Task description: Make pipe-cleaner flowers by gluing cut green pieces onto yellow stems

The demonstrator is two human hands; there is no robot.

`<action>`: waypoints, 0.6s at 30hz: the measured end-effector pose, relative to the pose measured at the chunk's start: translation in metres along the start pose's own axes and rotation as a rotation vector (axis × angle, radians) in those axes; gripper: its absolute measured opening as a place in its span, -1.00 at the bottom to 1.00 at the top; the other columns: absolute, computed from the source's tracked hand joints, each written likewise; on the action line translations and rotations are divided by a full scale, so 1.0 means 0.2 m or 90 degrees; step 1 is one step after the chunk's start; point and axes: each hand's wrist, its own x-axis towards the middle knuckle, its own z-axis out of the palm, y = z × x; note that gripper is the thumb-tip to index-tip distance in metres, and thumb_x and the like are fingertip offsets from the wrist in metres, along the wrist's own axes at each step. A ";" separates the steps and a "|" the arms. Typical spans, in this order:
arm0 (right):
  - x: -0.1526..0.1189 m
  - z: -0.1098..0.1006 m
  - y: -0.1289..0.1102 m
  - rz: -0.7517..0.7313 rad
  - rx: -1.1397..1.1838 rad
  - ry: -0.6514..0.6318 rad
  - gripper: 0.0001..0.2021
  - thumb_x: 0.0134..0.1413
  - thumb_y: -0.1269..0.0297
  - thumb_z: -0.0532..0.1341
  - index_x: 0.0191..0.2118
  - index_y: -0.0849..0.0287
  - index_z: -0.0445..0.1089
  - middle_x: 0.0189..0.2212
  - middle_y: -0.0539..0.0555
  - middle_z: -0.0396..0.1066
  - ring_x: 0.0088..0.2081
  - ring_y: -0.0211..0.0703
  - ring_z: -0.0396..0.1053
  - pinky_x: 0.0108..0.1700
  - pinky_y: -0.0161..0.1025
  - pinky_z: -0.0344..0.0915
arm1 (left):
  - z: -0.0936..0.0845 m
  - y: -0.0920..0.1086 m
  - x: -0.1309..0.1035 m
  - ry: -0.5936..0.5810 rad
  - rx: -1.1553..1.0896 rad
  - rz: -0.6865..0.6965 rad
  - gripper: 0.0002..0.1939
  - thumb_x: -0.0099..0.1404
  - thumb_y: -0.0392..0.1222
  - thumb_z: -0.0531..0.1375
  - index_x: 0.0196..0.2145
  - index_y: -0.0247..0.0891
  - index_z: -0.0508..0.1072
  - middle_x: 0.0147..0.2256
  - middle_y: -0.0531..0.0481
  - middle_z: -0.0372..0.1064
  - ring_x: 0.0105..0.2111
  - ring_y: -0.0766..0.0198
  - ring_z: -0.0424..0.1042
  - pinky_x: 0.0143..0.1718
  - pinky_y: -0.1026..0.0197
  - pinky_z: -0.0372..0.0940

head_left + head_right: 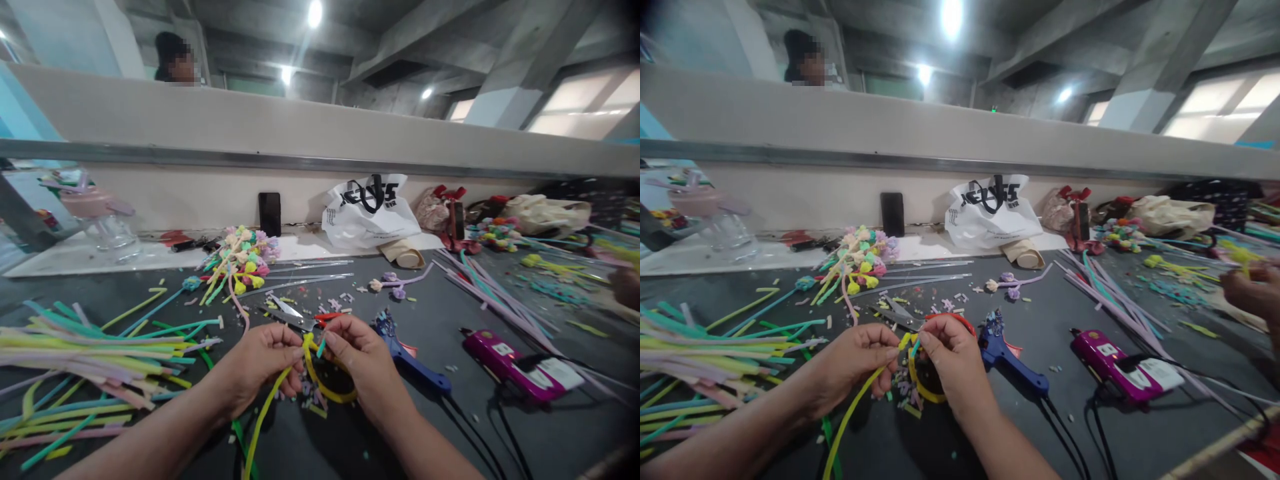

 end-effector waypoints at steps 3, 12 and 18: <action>0.00 0.00 0.00 0.024 0.006 -0.017 -0.81 -0.18 0.21 0.27 -0.49 0.21 0.30 -0.67 -0.10 0.25 -0.58 -0.35 0.17 -0.49 -0.39 0.08 | 0.00 0.00 0.00 0.005 0.003 -0.008 -0.83 0.06 -0.20 0.19 -0.44 -0.34 0.28 -0.60 0.06 0.34 -0.69 0.38 0.33 -0.65 0.32 0.23; -0.01 0.02 -0.01 0.042 -0.060 -0.009 -0.84 -0.23 0.25 0.26 -0.55 0.24 0.32 -0.66 -0.11 0.19 -0.58 -0.38 0.07 -0.52 -0.40 0.00 | 0.01 0.00 0.00 0.001 0.034 -0.017 -0.78 0.01 -0.15 0.23 -0.47 -0.35 0.31 -0.63 0.07 0.34 -0.71 0.39 0.32 -0.67 0.33 0.23; -0.01 0.02 -0.01 0.035 -0.113 0.005 -0.86 -0.23 0.26 0.23 -0.56 0.23 0.31 -0.66 -0.10 0.18 -0.58 -0.36 0.07 -0.51 -0.39 0.02 | 0.01 0.00 0.00 -0.018 0.059 -0.015 -0.80 0.01 -0.17 0.23 -0.48 -0.35 0.32 -0.63 0.08 0.34 -0.70 0.38 0.34 -0.67 0.34 0.24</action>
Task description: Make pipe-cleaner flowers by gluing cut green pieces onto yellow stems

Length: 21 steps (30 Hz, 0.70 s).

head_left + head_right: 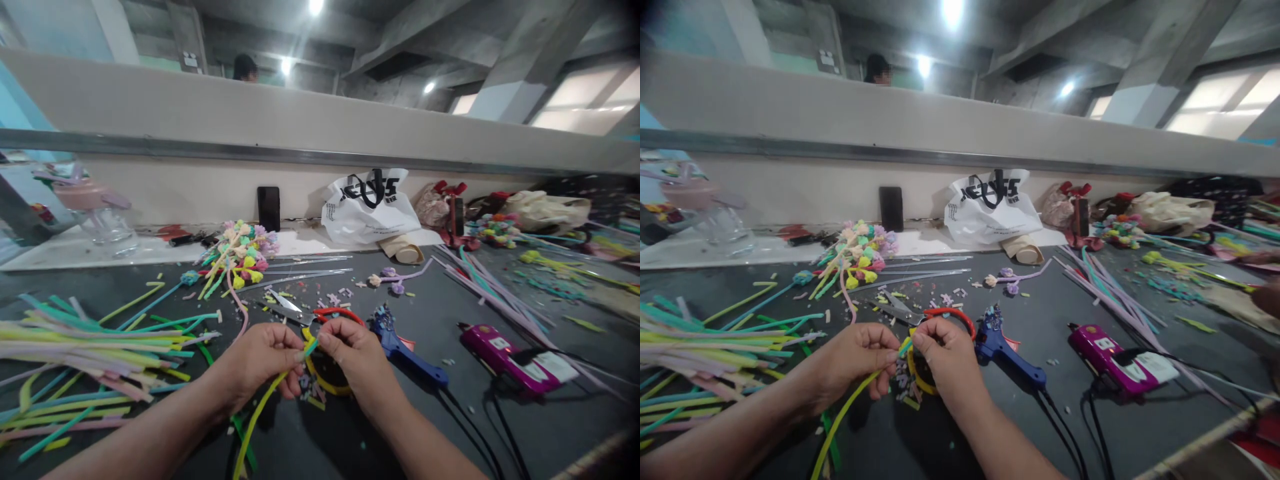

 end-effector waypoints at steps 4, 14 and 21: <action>0.00 0.01 0.00 -0.009 -0.027 0.009 -0.86 -0.26 0.25 0.22 -0.58 0.21 0.30 -0.67 -0.11 0.16 -0.59 -0.36 0.05 -0.53 -0.39 -0.01 | 0.00 0.00 0.00 -0.007 0.012 0.003 -0.81 0.01 -0.18 0.23 -0.47 -0.35 0.32 -0.62 0.07 0.34 -0.69 0.38 0.34 -0.67 0.34 0.25; 0.00 0.01 0.01 -0.068 -0.136 0.027 -0.89 -0.25 0.28 0.17 -0.61 0.19 0.28 -0.66 -0.10 0.18 -0.55 -0.31 0.11 -0.48 -0.37 0.06 | 0.01 0.01 0.00 0.008 0.054 -0.017 -0.83 0.00 -0.19 0.21 -0.48 -0.33 0.29 -0.68 0.11 0.30 -0.71 0.38 0.32 -0.68 0.34 0.24; 0.00 0.02 0.02 -0.066 -0.147 0.031 -0.91 -0.24 0.32 0.17 -0.61 0.19 0.28 -0.66 -0.09 0.18 -0.55 -0.31 0.11 -0.48 -0.37 0.05 | 0.01 0.00 -0.01 0.029 0.087 -0.025 -0.80 0.02 -0.12 0.19 -0.52 -0.31 0.29 -0.69 0.14 0.26 -0.75 0.43 0.25 -0.73 0.37 0.19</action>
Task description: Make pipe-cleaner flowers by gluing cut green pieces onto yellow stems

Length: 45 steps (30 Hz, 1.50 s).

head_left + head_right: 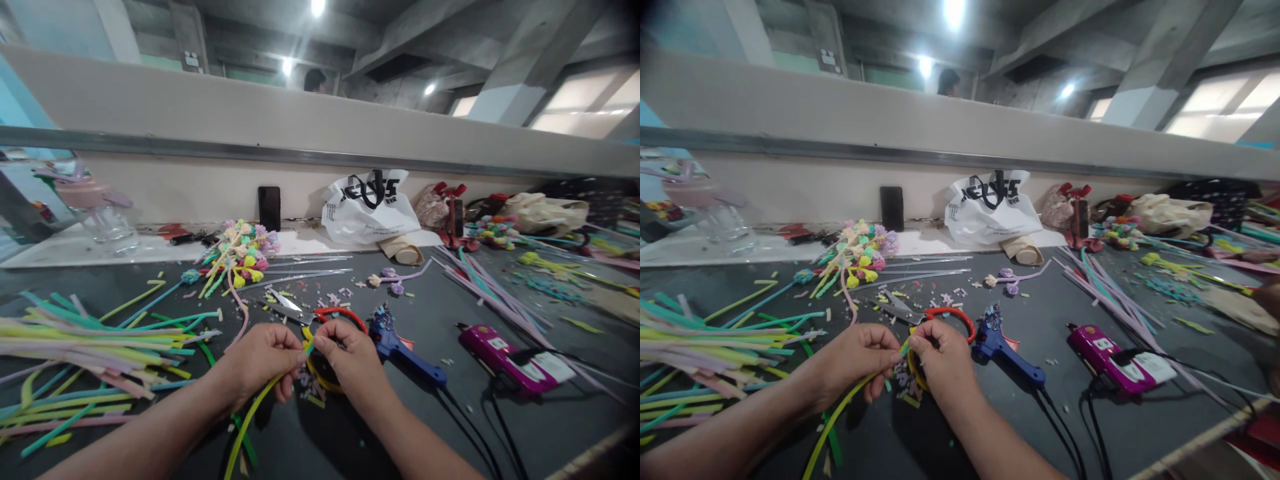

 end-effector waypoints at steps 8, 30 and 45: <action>0.00 0.01 0.01 0.035 0.024 -0.019 -0.91 -0.21 0.33 0.18 -0.60 0.19 0.28 -0.68 -0.11 0.14 -0.59 -0.33 0.09 -0.52 -0.38 0.04 | 0.00 -0.03 0.01 0.025 0.041 0.008 -0.80 0.06 -0.09 0.15 -0.50 -0.30 0.30 -0.70 0.15 0.22 -0.76 0.44 0.21 -0.76 0.39 0.17; 0.00 0.01 0.00 -0.008 -0.026 -0.052 -0.91 -0.19 0.32 0.17 -0.49 0.19 0.38 -0.59 -0.04 0.29 -0.53 -0.27 0.21 -0.48 -0.36 0.16 | -0.03 -0.01 0.00 0.033 0.103 0.034 -0.78 0.08 -0.05 0.11 -0.46 -0.28 0.33 -0.72 0.17 0.18 -0.76 0.45 0.19 -0.77 0.42 0.09; -0.01 0.01 -0.01 0.084 0.114 -0.091 -0.88 -0.23 0.25 0.20 -0.54 0.19 0.31 -0.66 -0.09 0.20 -0.60 -0.35 0.11 -0.58 -0.41 0.06 | -0.02 -0.03 0.00 0.047 0.102 0.054 -0.79 0.09 -0.06 0.10 -0.48 -0.28 0.31 -0.73 0.19 0.15 -0.78 0.48 0.12 -0.78 0.44 0.03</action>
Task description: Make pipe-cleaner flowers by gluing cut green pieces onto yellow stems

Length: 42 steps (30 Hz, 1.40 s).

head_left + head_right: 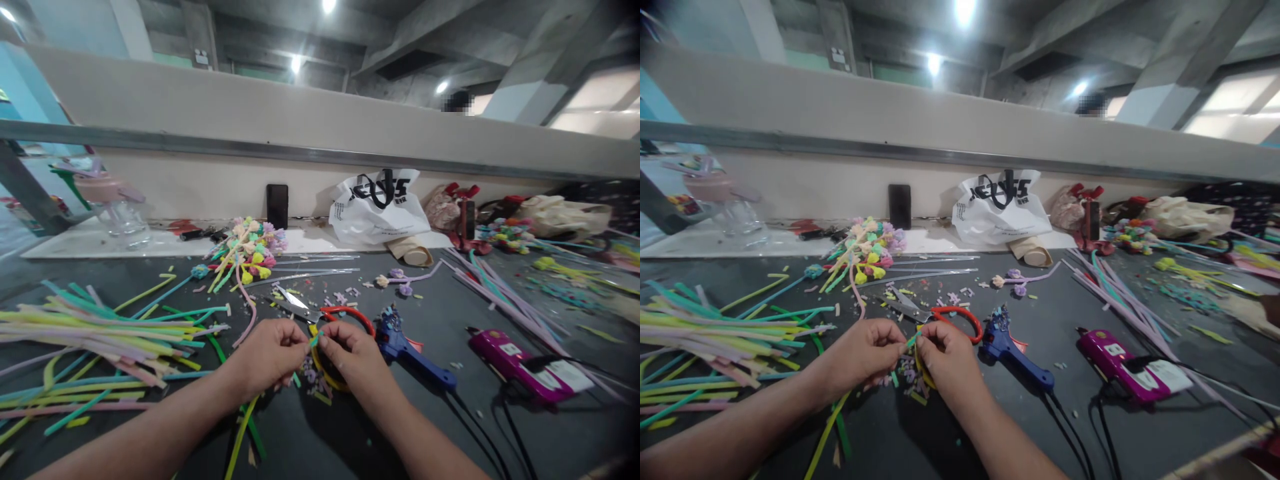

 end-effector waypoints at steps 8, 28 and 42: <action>0.01 -0.01 0.03 0.019 0.033 -0.013 -0.84 -0.22 0.22 0.21 -0.49 0.21 0.32 -0.65 -0.10 0.21 -0.59 -0.34 0.11 -0.53 -0.39 0.07 | 0.00 0.01 0.00 0.016 0.004 -0.012 -0.82 0.09 -0.09 0.08 -0.47 -0.28 0.30 -0.71 0.19 0.16 -0.77 0.47 0.15 -0.78 0.44 0.04; -0.01 -0.01 0.04 -0.052 -0.030 -0.025 -0.76 -0.08 0.13 0.14 -0.55 0.20 0.26 -0.67 -0.10 0.11 -0.60 -0.35 0.06 -0.55 -0.40 0.04 | 0.03 0.04 -0.03 0.050 0.088 0.051 -0.83 0.10 -0.14 0.08 -0.51 -0.29 0.33 -0.72 0.20 0.14 -0.73 0.48 0.14 -0.71 0.44 0.01; 0.05 -0.05 0.07 -0.177 0.016 0.195 -0.67 0.04 0.10 0.07 -0.12 0.18 0.28 -0.22 0.10 0.37 -0.25 -0.14 0.31 -0.20 -0.23 0.24 | -0.09 -0.04 0.15 0.099 0.160 0.003 -0.78 0.14 -0.08 0.03 -0.49 -0.30 0.29 -0.72 0.18 0.16 -0.77 0.47 0.12 -0.74 0.41 0.09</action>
